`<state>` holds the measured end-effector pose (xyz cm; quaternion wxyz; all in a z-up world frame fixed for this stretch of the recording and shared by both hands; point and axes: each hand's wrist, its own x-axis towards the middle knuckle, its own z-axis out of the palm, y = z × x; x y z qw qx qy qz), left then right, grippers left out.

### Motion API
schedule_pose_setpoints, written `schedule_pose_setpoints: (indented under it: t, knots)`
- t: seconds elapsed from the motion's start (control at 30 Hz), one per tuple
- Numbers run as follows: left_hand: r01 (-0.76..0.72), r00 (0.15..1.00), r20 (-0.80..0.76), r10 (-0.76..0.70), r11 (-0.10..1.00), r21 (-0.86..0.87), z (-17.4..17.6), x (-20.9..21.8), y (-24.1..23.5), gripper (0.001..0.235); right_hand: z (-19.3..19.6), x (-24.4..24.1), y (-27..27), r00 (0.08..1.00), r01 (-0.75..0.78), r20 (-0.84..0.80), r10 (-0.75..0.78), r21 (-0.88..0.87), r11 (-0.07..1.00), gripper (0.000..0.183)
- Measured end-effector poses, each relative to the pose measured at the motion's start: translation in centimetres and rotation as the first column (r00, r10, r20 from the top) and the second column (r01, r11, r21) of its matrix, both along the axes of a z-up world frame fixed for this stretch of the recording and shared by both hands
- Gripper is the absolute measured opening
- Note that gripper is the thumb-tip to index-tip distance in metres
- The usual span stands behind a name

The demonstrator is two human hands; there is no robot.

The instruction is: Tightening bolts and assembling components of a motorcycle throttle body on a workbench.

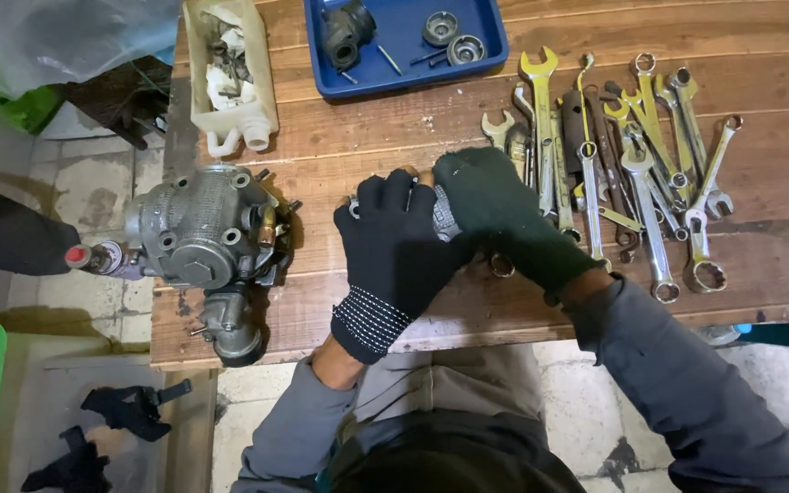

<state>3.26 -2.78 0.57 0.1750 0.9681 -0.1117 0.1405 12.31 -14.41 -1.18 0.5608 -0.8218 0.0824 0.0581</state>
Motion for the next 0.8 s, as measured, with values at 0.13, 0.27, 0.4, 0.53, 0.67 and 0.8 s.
schedule_pose_setpoints:
  t: [0.13,0.27,0.4,0.53,0.67,0.8]
  knots:
    - [-0.039,0.999,0.031,0.037,0.997,0.071,0.5,-0.3,-0.2,0.081,-1.0,-1.1,-0.1,0.999,0.015,0.032,-0.015,0.001,1.000,0.045]
    - [-0.024,1.000,-0.014,0.025,0.999,0.047,0.6,-0.1,-0.1,0.084,-1.5,-1.5,-0.3,0.995,0.043,0.094,-0.043,0.000,0.999,0.042]
    - [-0.040,0.996,-0.081,0.042,0.999,0.024,0.2,0.1,-0.2,0.089,-1.1,-1.7,-1.3,0.981,0.074,0.180,-0.072,-0.001,0.997,0.040]
    - [-0.016,0.994,-0.106,0.019,1.000,0.025,0.5,0.0,0.1,0.090,-0.9,-2.0,-2.9,0.965,0.099,0.243,-0.094,-0.008,0.995,0.038]
    - [-0.017,0.989,-0.148,0.015,1.000,-0.013,0.5,0.0,0.1,0.089,-1.3,-3.9,-3.8,0.942,0.118,0.319,-0.107,-0.014,0.993,0.036]
    - [0.024,0.994,-0.112,-0.018,0.998,0.050,2.3,-0.6,0.1,0.086,-1.8,-6.3,-2.0,0.912,0.146,0.388,-0.130,-0.011,0.989,0.034]
